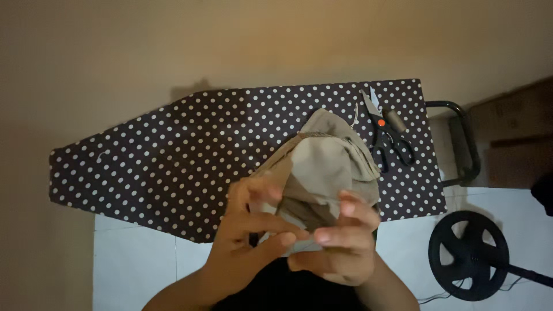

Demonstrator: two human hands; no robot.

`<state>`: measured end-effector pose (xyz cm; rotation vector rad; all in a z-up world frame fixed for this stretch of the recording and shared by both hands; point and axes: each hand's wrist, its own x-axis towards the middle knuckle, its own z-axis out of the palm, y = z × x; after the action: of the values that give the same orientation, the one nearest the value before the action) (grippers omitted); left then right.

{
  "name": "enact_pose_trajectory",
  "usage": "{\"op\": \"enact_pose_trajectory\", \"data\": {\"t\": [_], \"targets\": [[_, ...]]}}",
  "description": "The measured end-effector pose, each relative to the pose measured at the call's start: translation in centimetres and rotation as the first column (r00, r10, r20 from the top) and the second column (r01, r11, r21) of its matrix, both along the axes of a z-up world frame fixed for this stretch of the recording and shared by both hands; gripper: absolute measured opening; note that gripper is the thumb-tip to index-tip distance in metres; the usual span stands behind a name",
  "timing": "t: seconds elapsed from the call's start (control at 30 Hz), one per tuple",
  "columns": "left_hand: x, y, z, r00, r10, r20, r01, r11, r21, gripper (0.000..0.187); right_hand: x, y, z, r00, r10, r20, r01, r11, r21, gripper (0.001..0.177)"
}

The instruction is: The person hand-sews a beige garment on a polka-dotted ironing board, repeatedly inserting a needle and pulling thread through the fabric. Scissors and a spool of thread are visible on the board, but the person uses only the needle and thread during the clip.

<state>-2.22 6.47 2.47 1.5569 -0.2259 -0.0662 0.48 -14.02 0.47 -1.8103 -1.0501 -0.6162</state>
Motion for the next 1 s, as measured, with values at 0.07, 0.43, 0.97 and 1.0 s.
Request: {"op": "enact_pose_trajectory", "data": {"t": [0.07,0.43,0.97,1.0], "targets": [[0.0,0.2,0.3,0.974,0.091,0.209,-0.144,0.956,0.254,0.01,-0.3,0.3,-0.3,0.998,-0.051,0.031,0.051,0.999,0.005,0.013],[-0.2,2.7,1.9,0.888,-0.091,0.451,-0.147,0.873,0.465,0.012,1.5,0.4,-0.2,0.309,0.717,-0.625,-0.51,0.679,0.528,0.009],[-0.2,2.4,-0.2,0.825,0.093,0.557,-0.386,0.813,0.436,0.012,0.0,2.1,2.1,0.223,0.382,-0.897,0.015,0.918,0.395,0.004],[-0.1,2.3,-0.3,0.827,0.099,0.553,-0.381,0.822,0.423,0.011,0.3,2.0,2.1,0.209,0.363,-0.908,0.017,0.927,0.374,0.004]]}}
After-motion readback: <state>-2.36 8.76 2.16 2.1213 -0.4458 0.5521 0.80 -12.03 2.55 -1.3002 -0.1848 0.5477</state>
